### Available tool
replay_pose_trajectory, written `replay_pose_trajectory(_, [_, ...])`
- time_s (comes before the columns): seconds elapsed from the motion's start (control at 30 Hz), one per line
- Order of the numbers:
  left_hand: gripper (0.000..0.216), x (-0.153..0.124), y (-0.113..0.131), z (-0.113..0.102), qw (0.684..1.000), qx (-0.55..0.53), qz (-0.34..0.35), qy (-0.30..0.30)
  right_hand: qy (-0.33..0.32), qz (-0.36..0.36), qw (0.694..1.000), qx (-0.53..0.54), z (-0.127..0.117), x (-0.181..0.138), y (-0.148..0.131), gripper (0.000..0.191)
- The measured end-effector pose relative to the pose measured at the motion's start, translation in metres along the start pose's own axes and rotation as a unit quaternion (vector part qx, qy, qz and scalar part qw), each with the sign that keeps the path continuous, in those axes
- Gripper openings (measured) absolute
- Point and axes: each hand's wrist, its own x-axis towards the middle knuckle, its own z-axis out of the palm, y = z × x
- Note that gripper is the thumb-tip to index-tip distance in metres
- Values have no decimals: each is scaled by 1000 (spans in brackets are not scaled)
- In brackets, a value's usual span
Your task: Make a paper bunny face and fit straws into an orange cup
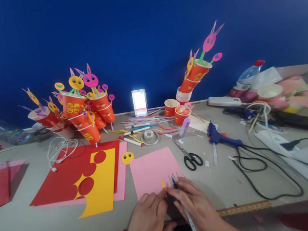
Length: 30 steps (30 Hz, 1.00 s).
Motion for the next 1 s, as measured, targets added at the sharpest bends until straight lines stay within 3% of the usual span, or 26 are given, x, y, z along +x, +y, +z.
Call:
replay_pose_trajectory(0.17, [41, 0, -1, 5, 1000, 11, 7, 13, 22, 6, 999, 40, 3, -4, 9, 34])
replay_pose_trajectory(0.3, [36, 2, 1, 9, 998, 51, 14, 26, 3, 90, 978, 187, -5, 8, 19, 34])
replay_pose_trajectory(0.37, [36, 3, 2, 9, 997, 75, 20, 18, -34, 162, 942, 293, -8, 21, 24, 27])
replay_pose_trajectory(0.43, [36, 5, 4, 7, 996, 92, 21, 0, -84, 225, 886, 397, -7, 35, 29, 22])
replay_pose_trajectory(0.53, [48, 6, 7, 5, 994, 102, 18, -39, -132, 252, 826, 487, 3, 51, 34, 10])
replay_pose_trajectory(0.67, [63, 6, 9, 4, 991, 109, 19, -72, -130, 247, 835, 474, 18, 58, 34, 4])
replay_pose_trajectory(1.0, [53, 7, 8, 9, 991, 119, 18, -56, -103, 231, 868, 427, 25, 53, 36, 11])
